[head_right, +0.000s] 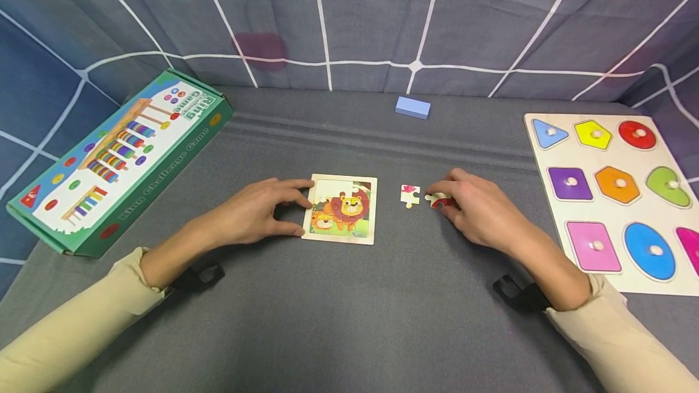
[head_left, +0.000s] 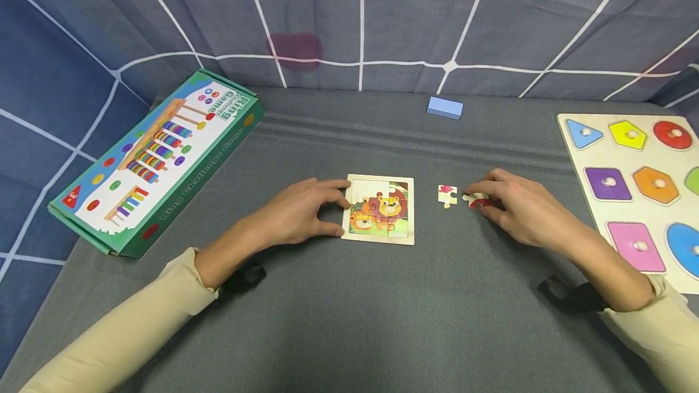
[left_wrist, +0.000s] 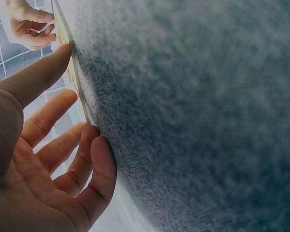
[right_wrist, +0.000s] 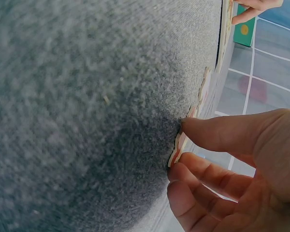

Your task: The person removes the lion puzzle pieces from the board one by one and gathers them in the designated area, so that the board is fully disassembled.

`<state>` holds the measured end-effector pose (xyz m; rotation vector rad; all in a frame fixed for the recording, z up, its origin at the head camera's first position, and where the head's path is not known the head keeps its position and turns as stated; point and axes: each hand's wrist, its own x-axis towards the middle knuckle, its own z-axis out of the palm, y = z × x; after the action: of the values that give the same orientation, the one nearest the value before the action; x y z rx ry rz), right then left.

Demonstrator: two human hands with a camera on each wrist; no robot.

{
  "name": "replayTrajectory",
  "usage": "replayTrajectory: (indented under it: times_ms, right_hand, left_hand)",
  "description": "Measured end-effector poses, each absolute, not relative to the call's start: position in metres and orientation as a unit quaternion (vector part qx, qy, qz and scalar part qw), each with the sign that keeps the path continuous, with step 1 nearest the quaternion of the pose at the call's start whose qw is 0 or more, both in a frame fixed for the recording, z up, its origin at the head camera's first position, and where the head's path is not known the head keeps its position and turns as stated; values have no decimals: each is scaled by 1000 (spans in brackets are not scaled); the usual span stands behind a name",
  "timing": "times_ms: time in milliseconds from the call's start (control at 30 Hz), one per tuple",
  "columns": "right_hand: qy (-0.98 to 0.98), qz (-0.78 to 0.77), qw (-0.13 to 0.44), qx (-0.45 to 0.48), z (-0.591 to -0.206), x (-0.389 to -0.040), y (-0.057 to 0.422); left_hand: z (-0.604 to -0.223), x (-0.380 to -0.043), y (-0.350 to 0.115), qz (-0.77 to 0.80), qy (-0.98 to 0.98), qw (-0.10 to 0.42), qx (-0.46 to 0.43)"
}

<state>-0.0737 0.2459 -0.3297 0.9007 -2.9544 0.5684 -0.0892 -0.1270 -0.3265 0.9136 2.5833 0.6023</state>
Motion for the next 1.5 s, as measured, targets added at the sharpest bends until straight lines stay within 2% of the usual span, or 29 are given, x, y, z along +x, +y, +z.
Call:
replayTrajectory:
  times_ms: [433, 833, 1233, 1500]
  right_hand:
    - [-942, 190, 19, 277, -327, -71, 240]
    - [-932, 224, 24, 282, -321, -71, 207]
    - [-924, 233, -32, 302, -328, -81, 157]
    - [-920, 221, -66, 317, -336, -85, 143]
  left_hand:
    - [-326, -90, -127, 213, 907, 173, 318]
    - [-328, -90, -127, 210, 907, 173, 322]
    - [-327, -92, -126, 211, 908, 174, 317]
    - [-328, -90, -127, 214, 908, 172, 317]
